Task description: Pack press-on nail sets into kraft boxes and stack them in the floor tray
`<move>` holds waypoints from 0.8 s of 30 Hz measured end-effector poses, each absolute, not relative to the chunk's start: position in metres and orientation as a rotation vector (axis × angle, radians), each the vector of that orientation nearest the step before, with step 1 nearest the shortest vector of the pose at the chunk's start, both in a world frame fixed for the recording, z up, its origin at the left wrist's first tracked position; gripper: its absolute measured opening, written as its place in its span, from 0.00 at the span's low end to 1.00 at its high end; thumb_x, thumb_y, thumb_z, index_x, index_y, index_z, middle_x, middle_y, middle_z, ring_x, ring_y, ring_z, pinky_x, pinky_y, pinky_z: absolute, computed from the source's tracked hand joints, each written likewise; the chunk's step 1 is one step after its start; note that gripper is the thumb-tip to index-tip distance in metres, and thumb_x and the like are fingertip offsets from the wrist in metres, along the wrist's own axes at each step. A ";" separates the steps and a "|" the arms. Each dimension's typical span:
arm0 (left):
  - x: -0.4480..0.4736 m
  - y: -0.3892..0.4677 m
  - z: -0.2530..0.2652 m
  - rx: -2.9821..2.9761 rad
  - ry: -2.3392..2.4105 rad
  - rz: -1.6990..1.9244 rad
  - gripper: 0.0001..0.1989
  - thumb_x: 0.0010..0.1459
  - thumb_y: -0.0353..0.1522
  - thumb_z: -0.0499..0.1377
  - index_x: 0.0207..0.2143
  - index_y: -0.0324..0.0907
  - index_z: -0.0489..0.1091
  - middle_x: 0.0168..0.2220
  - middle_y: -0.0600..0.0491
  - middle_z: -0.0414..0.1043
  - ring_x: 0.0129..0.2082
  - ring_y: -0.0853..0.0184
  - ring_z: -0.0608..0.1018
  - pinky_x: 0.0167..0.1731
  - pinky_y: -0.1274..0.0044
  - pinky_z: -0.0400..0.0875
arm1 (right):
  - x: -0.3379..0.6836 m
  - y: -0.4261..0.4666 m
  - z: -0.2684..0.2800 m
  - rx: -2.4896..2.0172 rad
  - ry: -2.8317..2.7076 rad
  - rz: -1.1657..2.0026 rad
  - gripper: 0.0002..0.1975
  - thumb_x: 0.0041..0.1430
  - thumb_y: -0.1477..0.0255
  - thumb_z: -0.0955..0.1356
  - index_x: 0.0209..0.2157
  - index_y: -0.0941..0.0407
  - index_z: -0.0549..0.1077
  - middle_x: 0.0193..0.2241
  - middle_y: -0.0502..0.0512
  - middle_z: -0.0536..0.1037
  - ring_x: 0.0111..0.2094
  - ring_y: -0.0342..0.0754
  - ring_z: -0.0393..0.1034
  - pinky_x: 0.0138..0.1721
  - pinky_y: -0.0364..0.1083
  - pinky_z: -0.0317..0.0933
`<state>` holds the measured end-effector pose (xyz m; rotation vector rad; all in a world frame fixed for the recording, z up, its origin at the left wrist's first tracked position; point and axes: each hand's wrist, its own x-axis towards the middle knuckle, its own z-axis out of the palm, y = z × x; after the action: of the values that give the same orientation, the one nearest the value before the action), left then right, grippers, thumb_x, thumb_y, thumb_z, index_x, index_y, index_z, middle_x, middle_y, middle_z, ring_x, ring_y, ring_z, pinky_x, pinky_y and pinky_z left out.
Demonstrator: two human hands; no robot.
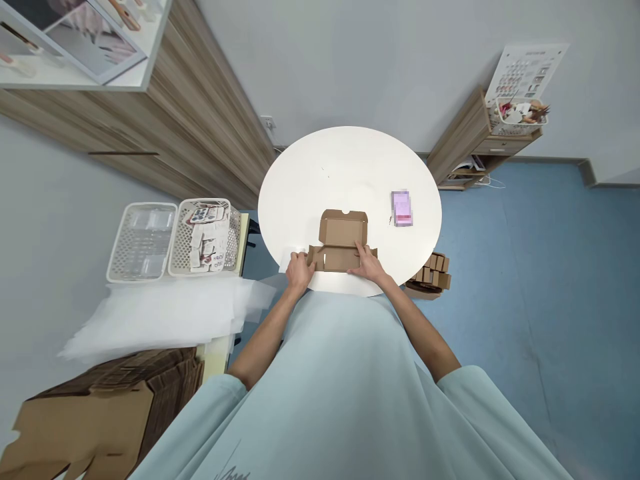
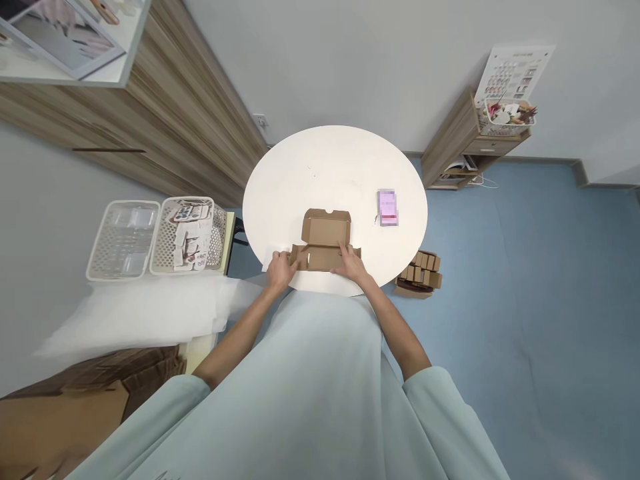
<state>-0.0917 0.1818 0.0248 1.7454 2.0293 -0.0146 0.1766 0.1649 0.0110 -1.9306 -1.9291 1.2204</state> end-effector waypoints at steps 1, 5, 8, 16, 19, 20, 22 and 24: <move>-0.092 0.182 0.027 1.732 2.013 -0.034 0.16 0.69 0.36 0.60 0.56 0.41 0.74 0.57 0.39 0.72 0.53 0.50 0.81 0.48 0.65 0.76 | 0.177 0.165 0.010 -1.929 -1.927 1.221 0.60 0.57 0.62 0.81 0.79 0.46 0.44 0.67 0.68 0.62 0.62 0.63 0.74 0.57 0.57 0.72; -0.087 0.182 0.035 1.744 1.929 0.034 0.08 0.69 0.34 0.58 0.47 0.44 0.74 0.51 0.44 0.79 0.50 0.52 0.82 0.49 0.67 0.74 | 0.177 0.165 0.008 -1.907 -1.920 1.232 0.61 0.55 0.65 0.81 0.79 0.48 0.43 0.68 0.70 0.61 0.64 0.63 0.72 0.57 0.58 0.72; -0.077 0.180 0.039 1.726 1.856 0.080 0.10 0.69 0.40 0.61 0.46 0.45 0.73 0.50 0.47 0.82 0.49 0.53 0.82 0.48 0.67 0.73 | 0.177 0.165 0.006 -1.878 -1.913 1.246 0.64 0.53 0.65 0.82 0.79 0.46 0.42 0.70 0.70 0.59 0.66 0.63 0.70 0.58 0.59 0.71; -0.063 0.181 0.025 1.705 1.814 0.076 0.13 0.70 0.39 0.59 0.51 0.41 0.72 0.48 0.45 0.82 0.48 0.55 0.83 0.48 0.69 0.73 | 0.178 0.162 0.007 -1.861 -1.927 1.259 0.68 0.51 0.64 0.83 0.80 0.45 0.38 0.72 0.71 0.56 0.67 0.64 0.69 0.59 0.60 0.71; -0.062 0.183 0.022 1.739 1.827 -0.068 0.10 0.70 0.37 0.57 0.46 0.42 0.74 0.45 0.44 0.83 0.47 0.54 0.83 0.46 0.69 0.73 | 0.178 0.161 0.007 -1.859 -1.933 1.259 0.68 0.51 0.64 0.83 0.80 0.45 0.37 0.72 0.72 0.56 0.67 0.65 0.69 0.59 0.61 0.71; -0.062 0.184 0.022 1.754 1.831 -0.116 0.10 0.71 0.37 0.56 0.44 0.42 0.75 0.44 0.44 0.83 0.47 0.54 0.83 0.45 0.69 0.73 | 0.178 0.161 0.007 -1.866 -1.935 1.257 0.69 0.51 0.64 0.83 0.80 0.45 0.38 0.72 0.72 0.56 0.67 0.65 0.69 0.59 0.61 0.71; -0.060 0.184 0.022 1.785 1.851 -0.204 0.13 0.72 0.38 0.54 0.42 0.43 0.76 0.42 0.43 0.82 0.46 0.52 0.83 0.43 0.68 0.73 | 0.178 0.162 0.006 -1.872 -1.936 1.257 0.68 0.51 0.64 0.83 0.80 0.46 0.39 0.72 0.72 0.56 0.66 0.65 0.70 0.59 0.61 0.71; -0.057 0.184 0.023 1.808 1.870 -0.268 0.14 0.72 0.38 0.53 0.42 0.43 0.77 0.42 0.42 0.82 0.47 0.51 0.83 0.43 0.68 0.73 | 0.177 0.163 0.007 -1.876 -1.933 1.254 0.67 0.51 0.64 0.83 0.79 0.47 0.40 0.73 0.72 0.55 0.67 0.65 0.69 0.59 0.60 0.71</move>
<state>-0.0573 0.1841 0.0227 1.8081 1.8695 -0.2680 0.1770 0.1630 0.0070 -1.8755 -1.9332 1.2540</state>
